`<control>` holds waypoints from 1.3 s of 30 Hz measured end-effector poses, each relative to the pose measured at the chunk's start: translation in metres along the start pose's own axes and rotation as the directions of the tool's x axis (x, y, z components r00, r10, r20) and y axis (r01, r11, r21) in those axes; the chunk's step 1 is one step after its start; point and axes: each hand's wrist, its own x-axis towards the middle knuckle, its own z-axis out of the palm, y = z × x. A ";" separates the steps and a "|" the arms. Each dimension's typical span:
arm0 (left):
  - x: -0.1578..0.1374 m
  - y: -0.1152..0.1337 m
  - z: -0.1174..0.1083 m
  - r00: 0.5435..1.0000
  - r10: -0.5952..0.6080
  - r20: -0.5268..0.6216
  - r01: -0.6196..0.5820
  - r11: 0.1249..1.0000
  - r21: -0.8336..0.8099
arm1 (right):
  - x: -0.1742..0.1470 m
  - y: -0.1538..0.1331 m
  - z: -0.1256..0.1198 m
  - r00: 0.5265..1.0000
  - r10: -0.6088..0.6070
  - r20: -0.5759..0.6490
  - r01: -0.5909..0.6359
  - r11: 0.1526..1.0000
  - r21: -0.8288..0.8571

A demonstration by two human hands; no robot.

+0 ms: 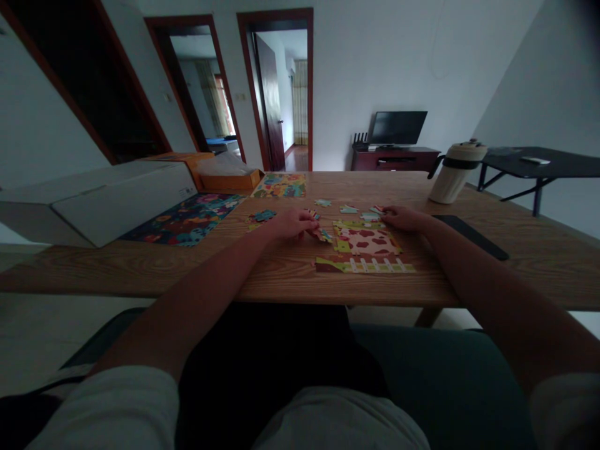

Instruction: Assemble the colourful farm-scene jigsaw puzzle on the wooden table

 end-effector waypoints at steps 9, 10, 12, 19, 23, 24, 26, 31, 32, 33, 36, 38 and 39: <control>-0.010 0.005 0.000 0.994 0.096 0.056 -0.108 0.956 0.272 | -0.001 -0.003 -0.003 0.999 -0.006 0.047 0.005 1.000 0.028; -0.010 0.005 0.002 0.991 0.119 0.053 -0.129 0.944 0.304 | -0.002 -0.003 -0.003 0.999 -0.003 0.048 0.001 0.999 0.034; -0.011 0.006 0.004 0.983 0.163 0.079 -0.180 0.925 0.334 | -0.003 -0.005 -0.003 0.999 0.016 0.051 -0.017 0.999 0.029; -0.017 0.016 0.009 0.977 0.167 0.133 -0.205 0.903 0.378 | -0.006 -0.010 -0.006 0.998 0.032 0.054 -0.033 0.999 0.013; -0.017 0.020 0.010 0.983 0.155 0.093 -0.181 0.868 0.463 | -0.004 -0.007 -0.005 0.999 0.008 0.032 -0.009 0.999 0.032; -0.018 0.020 0.011 0.984 0.161 0.080 -0.180 0.860 0.477 | -0.004 -0.007 -0.004 1.000 0.003 0.026 -0.004 0.999 0.033; -0.018 0.022 0.013 0.983 0.179 0.048 -0.180 0.856 0.485 | -0.004 -0.007 -0.004 1.000 -0.004 0.023 0.003 0.999 0.034; -0.020 0.027 0.019 0.969 0.231 0.092 -0.248 0.863 0.440 | -0.007 -0.011 -0.006 0.999 0.038 0.036 -0.039 0.999 0.021; -0.020 0.028 0.019 0.965 0.237 0.115 -0.263 0.862 0.433 | -0.007 -0.012 -0.006 0.998 0.047 0.036 -0.048 0.999 0.018; -0.020 0.028 0.019 0.962 0.239 0.131 -0.272 0.861 0.429 | -0.008 -0.012 -0.006 0.998 0.050 0.036 -0.050 0.999 0.016; -0.019 0.027 0.018 0.957 0.249 0.146 -0.288 0.856 0.429 | -0.009 -0.013 -0.007 1.000 0.020 0.023 -0.021 0.999 0.027; -0.019 0.026 0.018 0.951 0.268 0.153 -0.308 0.854 0.419 | -0.009 -0.013 -0.006 1.000 -0.006 0.013 0.005 0.999 0.038; -0.019 0.026 0.018 0.948 0.278 0.158 -0.319 0.854 0.411 | -0.009 -0.012 -0.006 1.000 -0.011 0.012 0.011 0.999 0.040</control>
